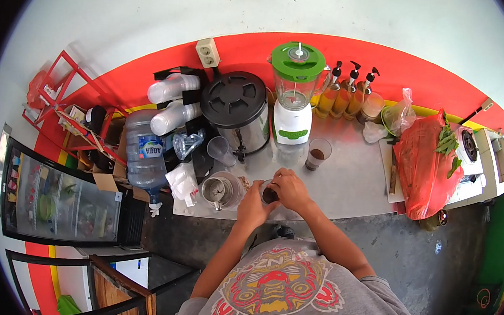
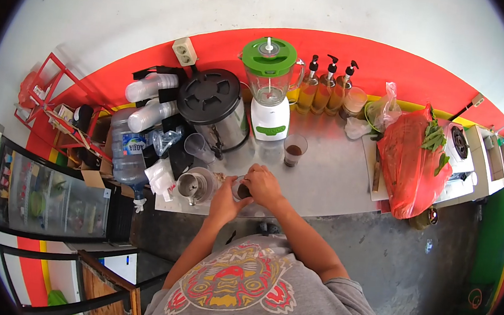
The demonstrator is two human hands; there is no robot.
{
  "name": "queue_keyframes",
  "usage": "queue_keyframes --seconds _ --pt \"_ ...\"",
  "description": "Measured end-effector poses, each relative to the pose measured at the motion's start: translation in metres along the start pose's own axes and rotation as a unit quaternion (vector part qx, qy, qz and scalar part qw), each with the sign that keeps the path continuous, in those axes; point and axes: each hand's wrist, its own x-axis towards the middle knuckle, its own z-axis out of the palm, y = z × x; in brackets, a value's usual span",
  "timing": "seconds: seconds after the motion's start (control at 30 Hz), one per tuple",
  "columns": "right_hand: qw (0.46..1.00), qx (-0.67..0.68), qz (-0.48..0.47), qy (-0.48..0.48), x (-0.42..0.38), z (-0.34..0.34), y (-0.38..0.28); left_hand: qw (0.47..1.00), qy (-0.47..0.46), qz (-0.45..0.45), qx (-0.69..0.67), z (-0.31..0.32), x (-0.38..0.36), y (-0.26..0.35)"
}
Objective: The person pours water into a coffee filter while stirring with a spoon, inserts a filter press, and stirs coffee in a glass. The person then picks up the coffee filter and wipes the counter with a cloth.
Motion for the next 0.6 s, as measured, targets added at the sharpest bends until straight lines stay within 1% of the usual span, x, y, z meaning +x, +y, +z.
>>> queue_keyframes --seconds 0.07,0.13,0.17,0.23,0.27,0.33,0.47,0.53,0.57,0.6 --pt "1.0 0.005 -0.012 0.02 -0.002 -0.002 0.001 1.0 -0.004 -0.004 0.002 -0.003 0.001 0.001" --pt "0.998 -0.046 0.011 -0.044 -0.007 0.003 0.006 1.0 -0.014 -0.01 -0.018 -0.001 0.0 -0.001" --pt "0.998 -0.045 0.012 -0.045 -0.007 0.003 0.006 1.0 -0.015 -0.011 -0.018 -0.001 0.0 -0.001" --pt "0.999 0.031 -0.034 -0.011 -0.006 0.003 0.007 1.0 -0.013 -0.015 -0.005 0.001 0.0 -0.001" --pt "0.999 0.031 -0.033 -0.012 -0.005 0.002 0.006 1.0 -0.014 -0.016 -0.006 0.003 0.001 -0.004" --pt "1.0 0.006 -0.023 0.004 -0.003 0.002 0.003 0.999 0.004 0.051 0.008 0.005 0.003 -0.012" --pt "0.999 -0.006 0.004 -0.035 0.002 0.008 0.013 0.998 -0.024 0.05 0.027 -0.014 0.003 -0.007" --pt "0.999 0.007 -0.048 0.003 0.004 0.004 0.006 0.998 -0.047 0.047 0.0 -0.023 0.004 -0.006" --pt "0.999 0.008 -0.047 0.001 0.003 0.003 0.002 0.998 -0.049 0.045 0.0 -0.027 0.004 -0.004" --pt "0.999 -0.024 -0.044 -0.016 0.001 0.002 -0.003 0.997 -0.059 0.052 -0.011 -0.03 0.004 -0.002"
